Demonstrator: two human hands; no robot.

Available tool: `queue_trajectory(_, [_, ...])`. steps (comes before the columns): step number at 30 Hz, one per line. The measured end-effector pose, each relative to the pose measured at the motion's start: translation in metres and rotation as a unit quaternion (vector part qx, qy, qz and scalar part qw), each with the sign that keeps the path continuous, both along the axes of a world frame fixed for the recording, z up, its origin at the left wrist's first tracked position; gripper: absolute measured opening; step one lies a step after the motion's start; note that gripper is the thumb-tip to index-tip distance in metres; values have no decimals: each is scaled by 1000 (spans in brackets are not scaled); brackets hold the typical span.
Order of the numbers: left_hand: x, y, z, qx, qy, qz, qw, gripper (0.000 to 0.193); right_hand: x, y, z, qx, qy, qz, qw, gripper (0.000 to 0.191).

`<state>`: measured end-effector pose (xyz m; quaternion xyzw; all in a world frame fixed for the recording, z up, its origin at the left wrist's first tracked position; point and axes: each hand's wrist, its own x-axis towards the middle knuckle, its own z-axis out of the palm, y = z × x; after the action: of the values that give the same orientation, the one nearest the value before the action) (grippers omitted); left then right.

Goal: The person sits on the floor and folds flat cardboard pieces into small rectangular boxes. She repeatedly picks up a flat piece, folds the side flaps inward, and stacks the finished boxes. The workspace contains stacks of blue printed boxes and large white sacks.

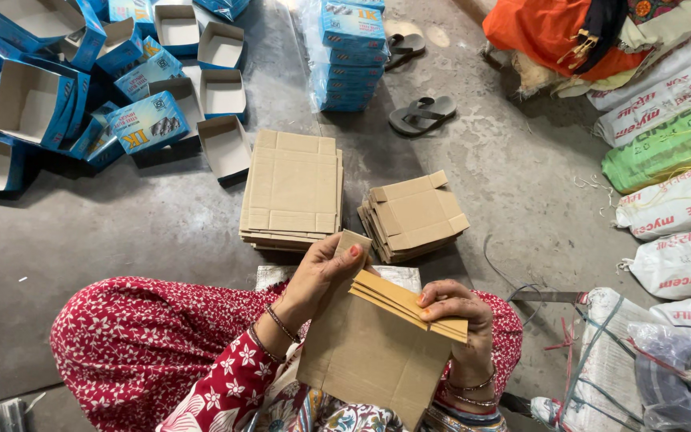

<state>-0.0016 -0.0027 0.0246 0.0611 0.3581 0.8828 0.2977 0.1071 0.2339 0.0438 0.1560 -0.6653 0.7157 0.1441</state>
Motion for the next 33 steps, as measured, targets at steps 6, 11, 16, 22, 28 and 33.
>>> queue_trajectory(6, [-3, 0, 9, -15, 56, 35, 998, 21, -20, -4, -21, -275, -173, -155, 933, 27])
queue_trajectory(11, [-3, -8, -7, 15, 148, 1, 989, 8, -30, -3, -26, -322, -191, -134, 918, 29])
queue_trajectory(16, [-3, -10, -35, -45, 223, 38, 973, 22, -17, -2, -27, -169, -46, -37, 984, 13])
queue_trajectory(22, [-2, -7, -28, 75, 94, -18, 993, 49, -27, 2, -20, -203, -89, -92, 971, 15])
queue_trajectory(28, [-6, -1, -18, -75, 104, -4, 992, 90, -38, 6, -18, -411, -160, -238, 865, 41])
queue_trajectory(33, [27, 18, -51, -245, 148, -65, 956, 79, -14, -30, -55, -347, -197, -263, 879, 44])
